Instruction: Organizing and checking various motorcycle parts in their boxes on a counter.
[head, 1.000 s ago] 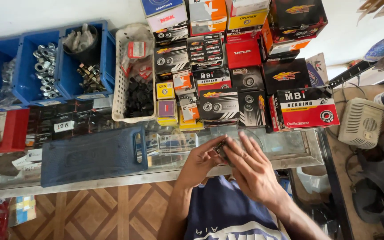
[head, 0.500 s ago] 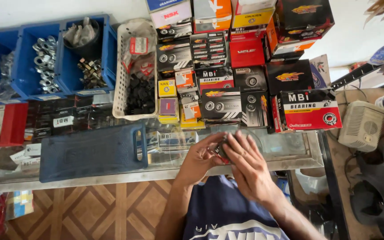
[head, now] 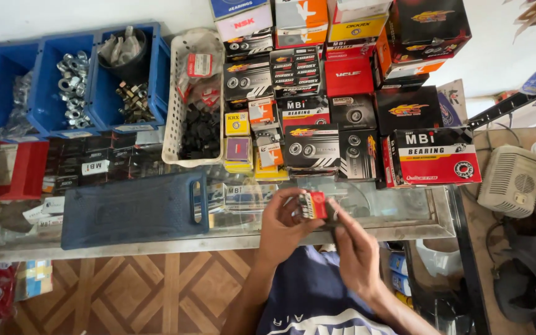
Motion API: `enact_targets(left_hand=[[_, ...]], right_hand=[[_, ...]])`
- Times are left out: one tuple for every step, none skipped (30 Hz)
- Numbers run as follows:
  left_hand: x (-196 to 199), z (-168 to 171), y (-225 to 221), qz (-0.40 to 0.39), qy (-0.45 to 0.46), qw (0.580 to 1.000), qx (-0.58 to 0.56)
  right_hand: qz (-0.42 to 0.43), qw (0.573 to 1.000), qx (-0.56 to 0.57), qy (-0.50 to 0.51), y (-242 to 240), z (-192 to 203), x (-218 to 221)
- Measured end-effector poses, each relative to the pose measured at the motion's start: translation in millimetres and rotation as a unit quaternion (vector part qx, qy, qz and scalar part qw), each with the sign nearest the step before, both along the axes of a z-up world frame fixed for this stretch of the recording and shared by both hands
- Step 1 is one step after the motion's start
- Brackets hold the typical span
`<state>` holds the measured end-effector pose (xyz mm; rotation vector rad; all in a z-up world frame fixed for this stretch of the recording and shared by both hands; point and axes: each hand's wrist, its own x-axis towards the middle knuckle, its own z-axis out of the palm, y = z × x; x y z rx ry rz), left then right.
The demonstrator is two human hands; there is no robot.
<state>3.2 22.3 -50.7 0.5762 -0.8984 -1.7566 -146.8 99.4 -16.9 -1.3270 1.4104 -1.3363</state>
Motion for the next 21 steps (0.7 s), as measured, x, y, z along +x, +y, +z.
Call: enact_targets(left_hand=[[-1.3,1.8,2.4,-0.004,-0.02,1.0,-0.002],[-2.4,3.8,4.8,-0.009,-0.04,0.999,-0.003],[-3.9,2.3,6.1,-0.007,-0.041,0.999,-0.004],[-5.2,1.1,7.4,0.003,-0.043,0.999,-0.005],[-6.1,-0.1,8.4,0.016,-0.044,0.999,-0.008],[-6.2,5.5,8.3,0.02,-0.045,0.999,-0.009],[-7.0,11.1,8.6,0.013,-0.048,0.998,-0.027],[-7.3,16.5,9.0,0.006,-0.05,0.998,-0.045],[-9.5,11.5,11.0,0.015,-0.051,0.998,-0.045],[-11.6,6.3,12.8,0.011,-0.056,0.998,-0.037],[-13.4,1.0,15.3,0.007,-0.061,0.998,-0.028],[-12.7,7.0,18.1,0.016,-0.062,0.998,-0.028],[-12.3,13.0,20.8,0.006,-0.094,0.995,-0.035],[-11.3,19.1,23.6,-0.005,-0.126,0.991,-0.042],[-10.1,19.8,27.0,0.009,-0.126,0.991,-0.042],[-8.2,20.4,30.5,-0.008,-0.115,0.991,-0.063],[-5.8,20.9,35.6,-0.024,-0.106,0.991,-0.081],[-0.8,26.5,37.3,-0.008,-0.106,0.991,-0.079],[4.1,31.8,39.8,-0.021,-0.119,0.99,-0.077],[8.7,36.9,42.5,-0.034,-0.132,0.988,-0.075],[9.7,30.7,46.5,-0.021,-0.132,0.988,-0.071]], right_hand=[[-0.029,0.999,0.027,-0.024,-1.8,-2.3,-1.8],[-0.058,0.996,0.054,-0.047,-3.6,-4.3,-3.5],[-0.056,0.996,0.053,-0.048,0.5,-11.6,-6.4],[-0.061,0.994,0.063,-0.064,4.7,-18.6,-9.0],[-0.062,0.992,0.073,-0.079,7.8,-25.7,-11.5],[-0.058,0.993,0.072,-0.08,7.7,-22.4,-10.9],[-0.046,0.995,0.06,-0.069,7.2,-18.8,-11.4],[-0.035,0.997,0.048,-0.059,6.7,-15.3,-11.3],[-0.026,0.997,0.048,-0.058,5.0,-18.2,-12.8],[-0.028,0.997,0.051,-0.047,3.2,-21.3,-14.0],[-0.03,0.997,0.055,-0.035,2.0,-24.4,-14.8],[-0.021,0.998,0.055,-0.036,0.9,-23.0,-13.2],[-0.016,0.999,0.045,-0.011,-0.6,-21.2,-12.1],[-0.01,0.999,0.034,0.013,-2.1,-19.4,-10.2],[0.004,0.999,0.032,0.014,-1.9,-20.1,-11.7],[-0.001,0.998,0.04,0.042,-1.7,-20.8,-12.4],[-0.004,0.996,0.049,0.07,-0.6,-21.6,-12.8],[0.011,0.996,0.048,0.071,-0.5,-20.5,-13.1],[0.02,0.995,0.047,0.085,-0.2,-19.5,-13.7],[0.028,0.994,0.046,0.099,0.0,-18.7,-14.6],[0.042,0.993,0.046,0.101,-0.3,-22.2,-15.9]])
